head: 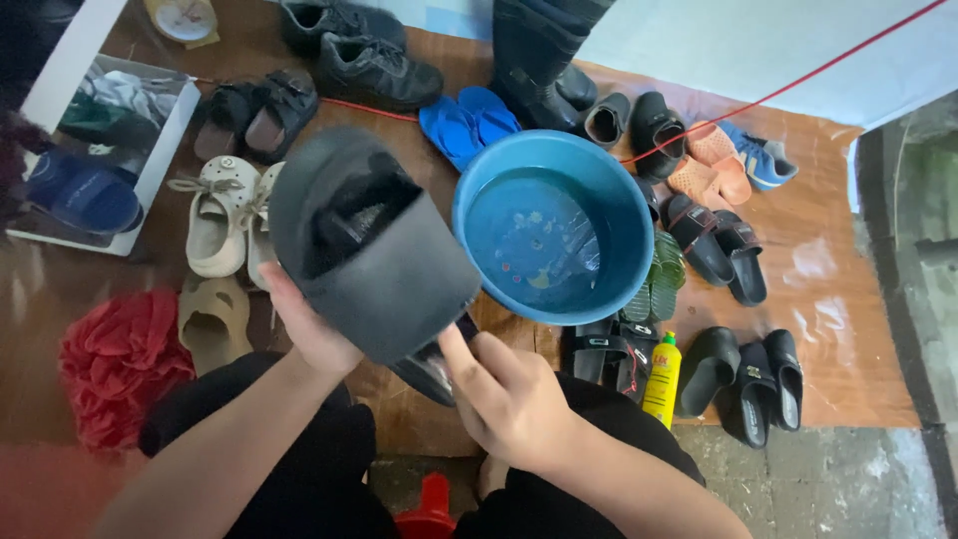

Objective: Cleaning a black slide sandal using a toothbrush and a basin of soapy water.

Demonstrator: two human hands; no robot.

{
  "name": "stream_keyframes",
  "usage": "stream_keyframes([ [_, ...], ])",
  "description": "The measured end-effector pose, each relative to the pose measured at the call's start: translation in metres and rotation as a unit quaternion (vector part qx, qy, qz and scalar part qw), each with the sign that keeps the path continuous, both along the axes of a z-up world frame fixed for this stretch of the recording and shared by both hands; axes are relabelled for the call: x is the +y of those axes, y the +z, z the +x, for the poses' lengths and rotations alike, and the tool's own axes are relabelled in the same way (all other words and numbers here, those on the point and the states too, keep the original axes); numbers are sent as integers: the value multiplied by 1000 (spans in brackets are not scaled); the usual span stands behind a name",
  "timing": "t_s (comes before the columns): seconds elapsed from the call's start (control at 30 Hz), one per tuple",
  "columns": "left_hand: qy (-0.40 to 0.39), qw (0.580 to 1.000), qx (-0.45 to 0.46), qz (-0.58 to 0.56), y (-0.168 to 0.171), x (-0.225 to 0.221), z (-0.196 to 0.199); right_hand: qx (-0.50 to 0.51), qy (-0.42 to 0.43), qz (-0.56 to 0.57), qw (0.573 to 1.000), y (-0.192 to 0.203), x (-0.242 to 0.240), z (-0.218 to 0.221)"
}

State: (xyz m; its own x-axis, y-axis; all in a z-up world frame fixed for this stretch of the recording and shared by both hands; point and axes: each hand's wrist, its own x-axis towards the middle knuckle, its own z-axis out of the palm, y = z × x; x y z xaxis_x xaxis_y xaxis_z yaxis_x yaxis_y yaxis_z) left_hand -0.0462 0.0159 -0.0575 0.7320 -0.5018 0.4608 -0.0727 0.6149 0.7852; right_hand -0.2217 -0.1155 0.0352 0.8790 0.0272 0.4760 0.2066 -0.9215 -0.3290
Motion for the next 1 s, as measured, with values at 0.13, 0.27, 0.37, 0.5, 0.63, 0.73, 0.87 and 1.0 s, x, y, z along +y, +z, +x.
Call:
stream_keyframes([
  [0.13,6,999,41,-24,-18,2,-1,-24,4,-33,999,-4,-1,1],
  [0.27,-75,981,140,-113,-24,-3,-5,-45,-87,-88,991,-6,-5,3],
  [0.37,-35,996,57,-62,0,-1,-2,-30,-99,-85,991,-14,-11,1],
  [0.5,-81,968,202,-127,6,0,8,2,-16,-45,999,-8,-7,-2],
  [0.63,-61,947,312,-49,9,-4,8,55,32,-41,997,4,-11,-4],
  [0.73,-75,889,451,35,31,-15,9,70,-41,-27,996,14,-13,-2],
  [0.87,-39,866,470,165,50,-29,6,123,-162,-37,978,11,-17,-1],
  [1.0,-42,842,488,225,66,-33,1,145,-148,-22,978,17,-14,-2],
])
